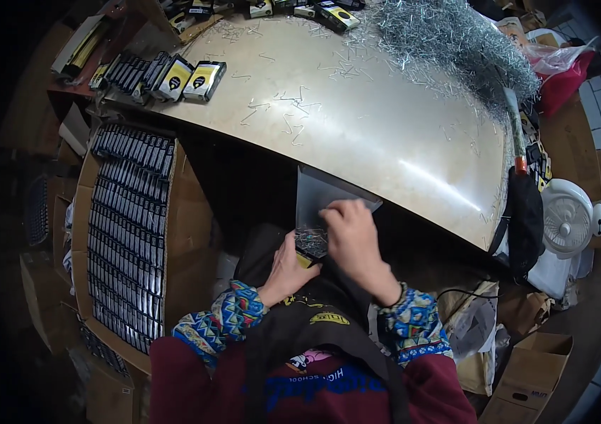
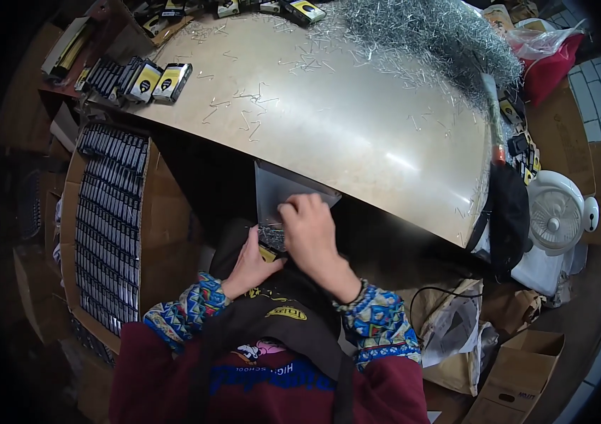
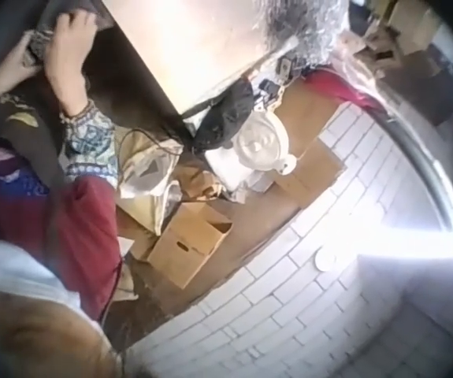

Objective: Raking metal shavings and then sorting small yellow boxes into a chute.

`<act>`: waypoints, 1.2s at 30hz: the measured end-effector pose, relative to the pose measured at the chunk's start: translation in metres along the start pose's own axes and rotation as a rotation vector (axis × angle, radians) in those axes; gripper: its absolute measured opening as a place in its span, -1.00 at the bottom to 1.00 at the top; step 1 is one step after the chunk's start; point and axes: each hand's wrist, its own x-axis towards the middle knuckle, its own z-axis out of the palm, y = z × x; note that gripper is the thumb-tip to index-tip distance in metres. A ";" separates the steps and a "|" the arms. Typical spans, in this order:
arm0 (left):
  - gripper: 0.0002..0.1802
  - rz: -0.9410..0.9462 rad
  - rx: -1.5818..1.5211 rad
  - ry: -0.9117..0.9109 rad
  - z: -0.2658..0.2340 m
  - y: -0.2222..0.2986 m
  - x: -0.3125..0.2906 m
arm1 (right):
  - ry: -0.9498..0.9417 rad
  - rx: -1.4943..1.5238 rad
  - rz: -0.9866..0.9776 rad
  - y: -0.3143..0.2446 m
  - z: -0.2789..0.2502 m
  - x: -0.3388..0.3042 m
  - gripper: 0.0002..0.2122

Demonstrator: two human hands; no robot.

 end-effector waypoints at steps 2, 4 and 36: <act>-0.11 0.219 0.189 0.155 0.007 -0.015 0.000 | -0.158 -0.017 -0.088 -0.011 0.022 -0.024 -0.67; -0.13 0.216 0.252 0.147 0.005 -0.022 0.000 | -0.306 -0.002 -0.125 -0.016 0.025 -0.035 -0.63; 0.08 0.635 0.191 0.279 -0.025 0.057 0.030 | 0.076 0.213 0.230 0.012 -0.033 0.015 -0.84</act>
